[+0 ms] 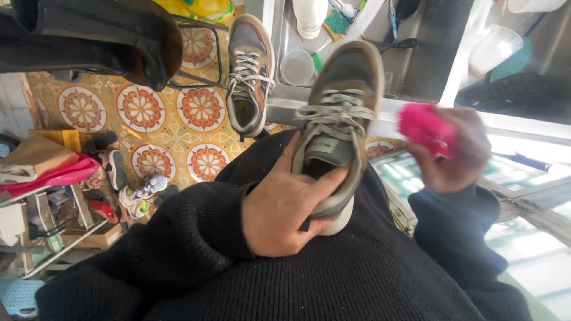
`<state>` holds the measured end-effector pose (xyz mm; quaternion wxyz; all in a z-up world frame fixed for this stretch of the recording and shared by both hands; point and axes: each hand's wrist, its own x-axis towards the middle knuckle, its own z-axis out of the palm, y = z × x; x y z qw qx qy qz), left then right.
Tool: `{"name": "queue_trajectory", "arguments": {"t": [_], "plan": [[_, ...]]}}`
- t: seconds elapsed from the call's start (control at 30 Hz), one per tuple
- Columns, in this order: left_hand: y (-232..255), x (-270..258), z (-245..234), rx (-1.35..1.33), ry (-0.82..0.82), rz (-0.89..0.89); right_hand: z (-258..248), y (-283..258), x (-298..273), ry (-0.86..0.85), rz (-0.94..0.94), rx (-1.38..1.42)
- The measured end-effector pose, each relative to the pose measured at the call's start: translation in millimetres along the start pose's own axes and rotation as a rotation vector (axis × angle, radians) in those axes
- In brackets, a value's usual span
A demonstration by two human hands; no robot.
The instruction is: The person cleans a pair of sneakers by scrubbing the outer surfaces and interiors with a pink brush and a green cloth at a sink.
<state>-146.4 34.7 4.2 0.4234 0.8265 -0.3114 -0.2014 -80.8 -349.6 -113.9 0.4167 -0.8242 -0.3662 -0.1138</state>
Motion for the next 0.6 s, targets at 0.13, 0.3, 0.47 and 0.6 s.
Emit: {"name": "queue_trajectory", "arguments": {"t": [0.13, 0.3, 0.47, 0.6], "plan": [[8, 0, 7, 0.025, -0.016, -0.029, 19, 8, -27, 0.454, 0.232, 0.388], [5, 14, 10, 0.040, -0.056, -0.052, 67, 4, -33, 0.449, 0.857, 0.719], [3, 28, 8, 0.167, 0.002, -0.095, 119, -8, -8, 0.338, 0.946, 1.541], [0, 26, -9, 0.194, 0.121, -0.009, 128, -11, 2, 0.335, 0.940, 1.543]]}}
